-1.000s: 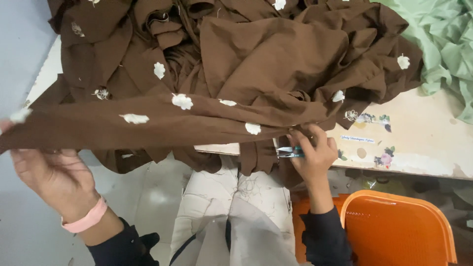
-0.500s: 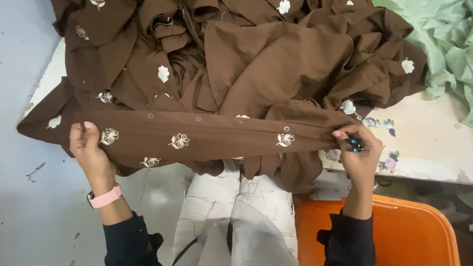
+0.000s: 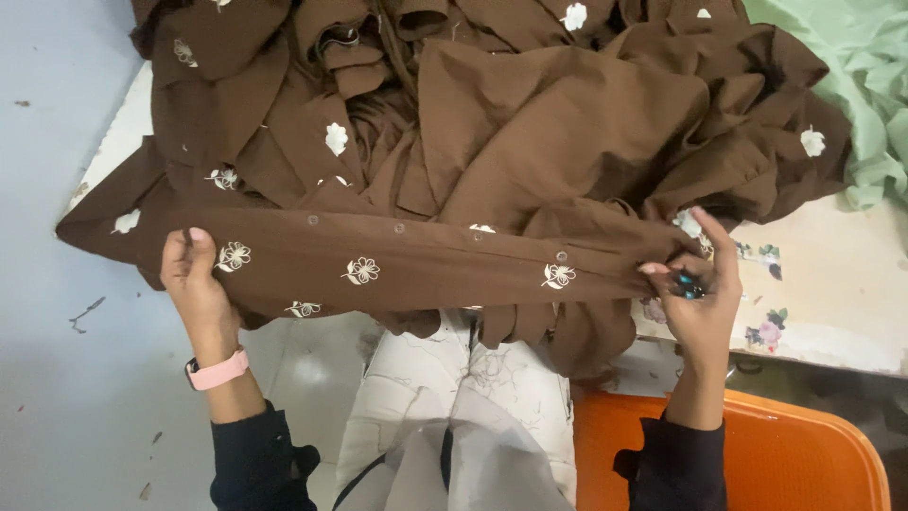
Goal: Trimming loose threads from brown garments using a hand-held thread trimmer at a quality control station.
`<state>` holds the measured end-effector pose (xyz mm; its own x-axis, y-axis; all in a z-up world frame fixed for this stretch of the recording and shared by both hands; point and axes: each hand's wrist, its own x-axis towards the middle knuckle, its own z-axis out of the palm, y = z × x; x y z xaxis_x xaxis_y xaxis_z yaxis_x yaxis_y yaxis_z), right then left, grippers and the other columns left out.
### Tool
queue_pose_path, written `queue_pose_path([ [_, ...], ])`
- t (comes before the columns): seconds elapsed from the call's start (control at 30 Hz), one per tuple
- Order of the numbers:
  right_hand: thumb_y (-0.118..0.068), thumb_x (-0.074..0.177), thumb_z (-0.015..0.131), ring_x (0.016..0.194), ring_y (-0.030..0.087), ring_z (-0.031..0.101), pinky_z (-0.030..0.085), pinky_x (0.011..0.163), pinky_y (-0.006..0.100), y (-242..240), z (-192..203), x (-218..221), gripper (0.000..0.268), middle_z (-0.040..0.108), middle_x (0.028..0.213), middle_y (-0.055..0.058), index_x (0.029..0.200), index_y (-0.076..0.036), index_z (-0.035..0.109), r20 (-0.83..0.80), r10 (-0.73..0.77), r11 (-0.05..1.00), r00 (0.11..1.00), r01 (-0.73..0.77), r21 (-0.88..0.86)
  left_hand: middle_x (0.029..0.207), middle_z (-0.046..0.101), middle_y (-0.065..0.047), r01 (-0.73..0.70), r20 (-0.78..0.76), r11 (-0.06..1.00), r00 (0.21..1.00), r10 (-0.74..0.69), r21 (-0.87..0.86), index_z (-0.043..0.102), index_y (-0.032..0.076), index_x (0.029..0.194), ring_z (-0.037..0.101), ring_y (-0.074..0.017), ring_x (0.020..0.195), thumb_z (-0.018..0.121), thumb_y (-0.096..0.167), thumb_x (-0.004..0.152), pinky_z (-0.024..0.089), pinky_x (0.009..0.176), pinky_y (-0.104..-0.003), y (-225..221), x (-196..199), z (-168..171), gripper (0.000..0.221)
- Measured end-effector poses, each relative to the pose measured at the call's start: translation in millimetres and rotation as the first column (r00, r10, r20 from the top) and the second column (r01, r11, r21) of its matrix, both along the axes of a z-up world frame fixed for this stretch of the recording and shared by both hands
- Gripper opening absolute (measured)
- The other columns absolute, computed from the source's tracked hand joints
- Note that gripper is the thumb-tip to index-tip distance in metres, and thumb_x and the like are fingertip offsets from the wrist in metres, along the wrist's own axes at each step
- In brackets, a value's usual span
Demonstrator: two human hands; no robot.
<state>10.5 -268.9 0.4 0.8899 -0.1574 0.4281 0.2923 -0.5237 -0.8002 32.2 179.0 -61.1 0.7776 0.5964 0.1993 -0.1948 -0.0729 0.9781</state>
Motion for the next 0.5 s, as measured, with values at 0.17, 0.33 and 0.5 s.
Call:
queue_pose_path([
  [0.17,-0.046,0.052,0.072,0.071,0.058,0.052,0.038,0.07,0.06,26,16,4,0.097,0.052,0.073,0.044,0.127,0.004,0.036,-0.281,-0.19,0.841,0.941,0.008,-0.541,0.071,0.044,0.006,-0.045,-0.048,0.99,0.998,0.051,0.136,0.05,0.016,0.085,0.037,-0.0035,0.067,0.054,0.027,0.095,0.034,0.063,-0.017,26,12,-53,0.015],
  [0.33,-0.013,0.054,0.07,0.062,0.033,0.05,0.04,0.063,0.04,-86,-59,11,0.041,0.053,0.065,0.015,0.094,-0.006,0.061,0.024,-0.163,0.807,0.986,0.148,-0.572,0.071,0.05,-0.004,0.049,-0.084,0.95,0.996,-0.024,0.308,0.051,0.007,0.104,0.044,-0.0098,0.057,0.056,0.019,0.094,0.038,0.055,-0.021,-22,-2,12,0.017],
  [0.5,-0.001,0.055,0.069,0.061,0.028,0.045,0.036,0.064,0.036,-227,-64,-80,0.035,0.048,0.068,0.015,0.088,0.0,0.059,0.07,-0.207,0.925,0.976,0.219,-0.31,0.081,0.054,-0.011,0.069,-0.045,0.926,0.997,-0.056,0.372,0.042,0.005,0.115,0.052,-0.0161,0.059,0.055,0.011,0.092,0.041,0.055,-0.024,-35,-4,32,0.027],
])
